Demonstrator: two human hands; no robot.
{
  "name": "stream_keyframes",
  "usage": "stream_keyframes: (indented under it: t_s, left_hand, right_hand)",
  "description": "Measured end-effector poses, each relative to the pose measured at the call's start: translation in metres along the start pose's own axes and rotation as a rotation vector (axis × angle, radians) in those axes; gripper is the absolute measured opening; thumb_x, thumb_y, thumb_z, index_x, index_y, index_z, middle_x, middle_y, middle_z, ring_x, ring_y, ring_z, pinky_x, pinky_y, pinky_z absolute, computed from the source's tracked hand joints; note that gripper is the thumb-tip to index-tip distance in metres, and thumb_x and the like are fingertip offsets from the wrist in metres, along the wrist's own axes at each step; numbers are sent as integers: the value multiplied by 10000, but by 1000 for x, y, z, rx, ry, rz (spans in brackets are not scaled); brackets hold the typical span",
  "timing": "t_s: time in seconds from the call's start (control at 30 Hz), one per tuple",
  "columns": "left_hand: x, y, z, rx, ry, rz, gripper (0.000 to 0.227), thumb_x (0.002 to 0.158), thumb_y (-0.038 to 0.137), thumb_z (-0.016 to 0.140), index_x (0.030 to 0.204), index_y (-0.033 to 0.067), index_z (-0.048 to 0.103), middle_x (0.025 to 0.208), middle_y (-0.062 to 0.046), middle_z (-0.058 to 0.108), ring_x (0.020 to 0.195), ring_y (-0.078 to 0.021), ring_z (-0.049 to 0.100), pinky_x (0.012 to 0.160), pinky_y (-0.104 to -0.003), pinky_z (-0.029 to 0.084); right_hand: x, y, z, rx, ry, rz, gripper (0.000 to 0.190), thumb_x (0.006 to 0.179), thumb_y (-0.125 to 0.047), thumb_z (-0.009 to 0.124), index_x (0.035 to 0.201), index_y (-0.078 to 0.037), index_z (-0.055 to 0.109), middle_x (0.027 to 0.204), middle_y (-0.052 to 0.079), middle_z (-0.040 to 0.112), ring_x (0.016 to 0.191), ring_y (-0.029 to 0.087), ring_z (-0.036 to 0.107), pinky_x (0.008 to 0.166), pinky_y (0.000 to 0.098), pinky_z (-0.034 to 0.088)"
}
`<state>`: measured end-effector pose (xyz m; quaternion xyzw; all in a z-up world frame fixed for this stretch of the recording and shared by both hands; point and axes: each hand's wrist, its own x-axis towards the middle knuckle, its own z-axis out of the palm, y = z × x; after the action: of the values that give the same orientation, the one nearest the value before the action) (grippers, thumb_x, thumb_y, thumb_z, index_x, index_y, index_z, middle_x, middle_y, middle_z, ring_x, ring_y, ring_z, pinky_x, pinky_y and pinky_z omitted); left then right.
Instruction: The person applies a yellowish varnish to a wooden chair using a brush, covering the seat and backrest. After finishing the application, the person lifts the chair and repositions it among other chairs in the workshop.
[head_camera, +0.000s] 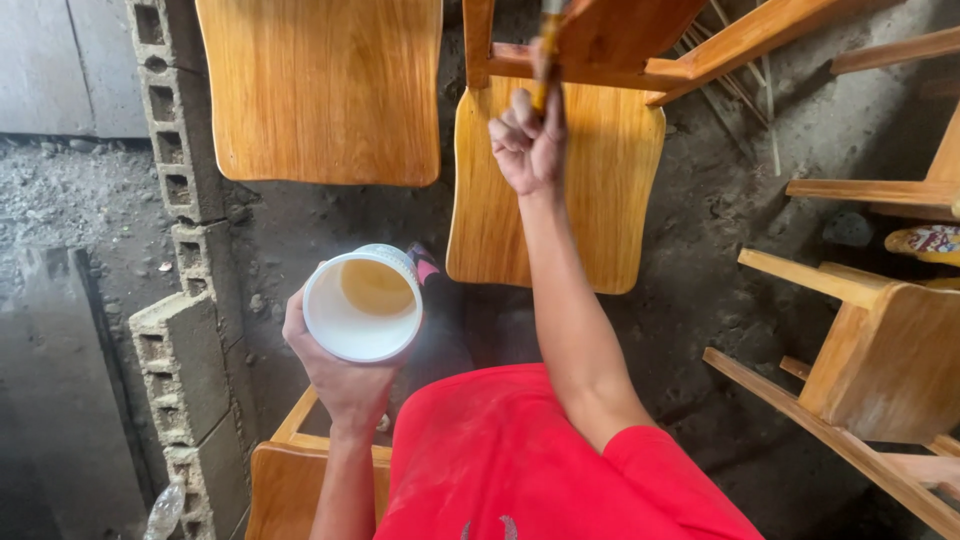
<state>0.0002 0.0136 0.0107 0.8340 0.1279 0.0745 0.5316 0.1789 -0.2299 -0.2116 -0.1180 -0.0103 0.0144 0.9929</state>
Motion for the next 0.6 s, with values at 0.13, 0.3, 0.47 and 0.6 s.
stream_keyframes:
  t_s: [0.13, 0.3, 0.47, 0.6]
  left_hand:
    - [-1, 1, 2, 13, -7, -18, 1100, 601, 147, 960, 1479, 51, 305, 1499, -212, 442, 1383, -330, 500, 1191, -406, 409]
    - [-1, 0, 2, -17, -16, -11, 1107, 603, 147, 956, 1483, 52, 292, 1505, -218, 425, 1387, -334, 491, 1194, -408, 414]
    - [-2, -6, -2, 12, 6, -37, 1123, 585, 160, 958, 1487, 55, 297, 1493, -202, 416, 1374, -321, 490, 1192, -401, 406]
    - [-2, -6, -2, -1, 9, -43, 1119, 579, 153, 960, 1478, 47, 301, 1496, -206, 424, 1374, -315, 494, 1194, -394, 398]
  right_hand:
    - [7, 6, 12, -191, 76, 68, 336, 1154, -346, 530, 1429, -174, 617, 617, -59, 236, 499, 60, 160, 495, 233, 213]
    - [-6, -23, 7, -169, 26, -58, 426, 1176, -386, 485, 1542, -174, 528, 654, -95, 258, 522, 38, 178, 515, 207, 240]
    - [3, 0, -1, 127, 62, -124, 457, 1158, -358, 530, 1577, -181, 490, 621, -128, 407, 472, 2, 270, 444, 177, 265]
    - [9, 8, 10, -82, 133, 23, 363, 1129, -396, 553, 1465, -256, 561, 606, -86, 293, 491, 46, 186, 487, 226, 238]
